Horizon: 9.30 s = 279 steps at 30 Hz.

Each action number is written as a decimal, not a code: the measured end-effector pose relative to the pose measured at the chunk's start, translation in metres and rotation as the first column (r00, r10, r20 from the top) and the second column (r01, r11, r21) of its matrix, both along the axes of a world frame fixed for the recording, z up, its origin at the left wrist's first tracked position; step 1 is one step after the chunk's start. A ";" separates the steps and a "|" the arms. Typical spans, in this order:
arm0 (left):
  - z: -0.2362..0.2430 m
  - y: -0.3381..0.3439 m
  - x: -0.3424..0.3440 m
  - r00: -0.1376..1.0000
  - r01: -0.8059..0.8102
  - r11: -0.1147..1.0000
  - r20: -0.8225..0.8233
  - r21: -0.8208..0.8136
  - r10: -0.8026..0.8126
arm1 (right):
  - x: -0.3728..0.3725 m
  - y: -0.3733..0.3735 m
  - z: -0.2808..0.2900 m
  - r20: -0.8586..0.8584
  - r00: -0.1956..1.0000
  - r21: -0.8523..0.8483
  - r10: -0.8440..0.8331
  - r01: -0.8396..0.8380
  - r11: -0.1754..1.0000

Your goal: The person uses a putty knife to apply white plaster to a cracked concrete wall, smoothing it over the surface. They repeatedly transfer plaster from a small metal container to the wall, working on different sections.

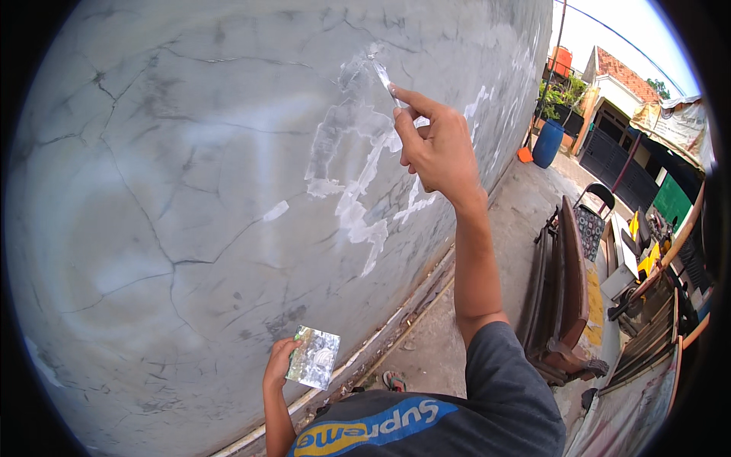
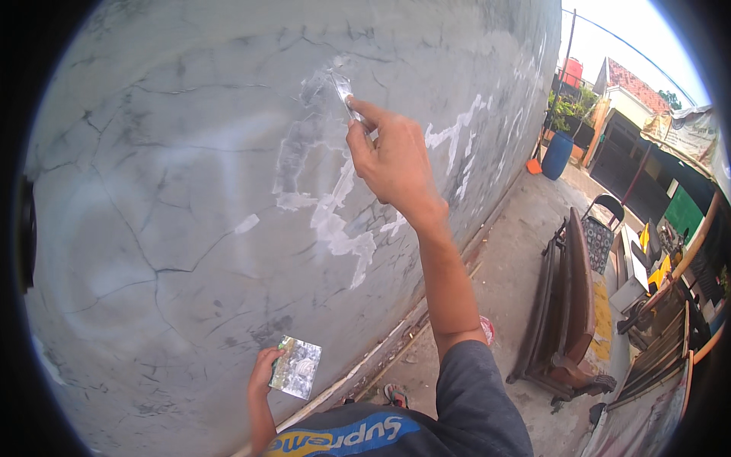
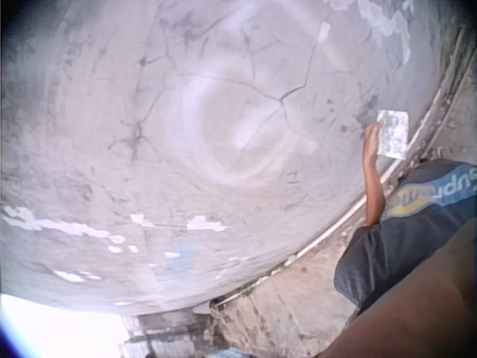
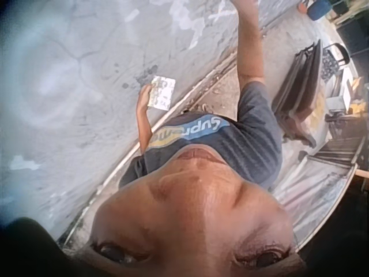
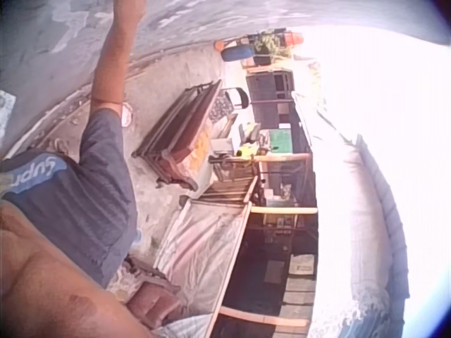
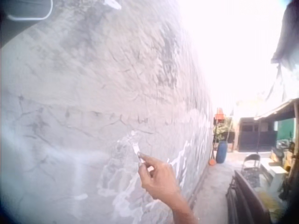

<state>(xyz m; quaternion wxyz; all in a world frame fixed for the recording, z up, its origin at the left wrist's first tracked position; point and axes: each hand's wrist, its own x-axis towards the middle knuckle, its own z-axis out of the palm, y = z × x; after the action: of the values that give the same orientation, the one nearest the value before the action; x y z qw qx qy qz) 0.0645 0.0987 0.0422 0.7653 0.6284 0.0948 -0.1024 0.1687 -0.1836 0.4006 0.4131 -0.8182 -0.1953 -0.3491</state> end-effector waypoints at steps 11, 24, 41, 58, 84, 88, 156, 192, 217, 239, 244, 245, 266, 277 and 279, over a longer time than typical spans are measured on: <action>-0.023 0.010 0.005 0.999 0.025 1.000 0.030 0.007 -0.026 | 0.022 0.003 -0.022 0.050 0.999 0.059 -0.009 0.006 0.998; -0.013 0.001 -0.001 0.999 -0.043 0.999 -0.013 0.020 0.044 | 0.084 0.025 -0.057 0.445 0.858 0.052 -0.257 0.262 0.964; 0.000 -0.007 -0.005 0.994 -0.094 0.994 -0.054 0.053 0.097 | 0.063 -0.095 0.000 -0.069 0.949 0.128 0.307 -0.297 0.946; 0.007 -0.021 -0.013 0.997 -0.076 0.997 -0.009 0.018 0.076 | 0.100 -0.083 0.036 -0.174 0.936 0.129 0.306 -0.286 0.950; 0.023 -0.037 -0.024 0.957 -0.287 0.958 -0.028 0.027 0.288 | 0.117 -0.072 0.022 -0.161 0.931 0.156 0.328 -0.304 0.940; 0.009 -0.029 -0.022 0.981 -0.193 0.981 -0.030 -0.028 0.192 | 0.113 -0.057 0.020 -0.082 0.909 0.260 0.410 -0.377 0.889; 0.070 -0.174 0.014 0.980 -0.183 0.795 -0.040 -0.579 0.196 | -0.038 -0.133 -0.309 -0.817 0.118 0.474 0.564 -0.419 0.774; 0.065 -0.142 0.028 0.998 -0.051 0.998 0.038 -0.036 0.053 | -0.022 -0.166 -0.251 -0.728 0.599 0.092 0.334 -0.398 0.913; 0.007 -0.126 0.039 0.992 0.118 0.912 -0.005 0.394 -0.127 | -0.021 -0.113 -0.263 -0.300 0.921 -0.836 0.247 -0.379 0.396; -0.046 -0.135 0.048 0.960 0.256 0.913 -0.196 0.317 -0.201 | -0.032 -0.100 -0.249 -0.688 0.695 -0.657 0.207 -0.718 0.229; -0.024 -0.131 0.045 0.930 0.273 0.961 -0.268 0.045 -0.252 | -0.004 -0.133 -0.235 -0.896 0.393 -0.258 0.208 -0.840 0.478; -0.026 -0.133 0.045 0.932 0.271 0.961 -0.264 0.054 -0.248 | -0.002 -0.142 -0.240 -0.937 0.262 -0.095 0.231 -0.827 0.555; 0.007 -0.053 -0.065 0.942 -0.336 0.829 -0.152 -0.447 0.300 | -0.016 -0.056 -0.204 0.070 0.060 0.943 0.996 -0.331 -0.047; 0.036 0.012 -0.141 0.823 -0.516 0.742 -0.009 -0.427 0.567 | -0.047 0.083 -0.094 0.143 0.497 0.428 0.856 -0.811 0.400; 0.033 0.023 -0.149 0.812 -0.525 0.732 0.003 -0.434 0.584 | -0.048 0.107 -0.076 0.248 0.648 0.209 0.721 -0.762 0.613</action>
<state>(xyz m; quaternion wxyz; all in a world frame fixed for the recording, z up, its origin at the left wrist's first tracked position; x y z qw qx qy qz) -0.0849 0.1216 0.0754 0.8802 0.4001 0.2008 0.1576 0.1211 -0.0766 0.3242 0.6225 -0.5660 -0.4903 -0.2275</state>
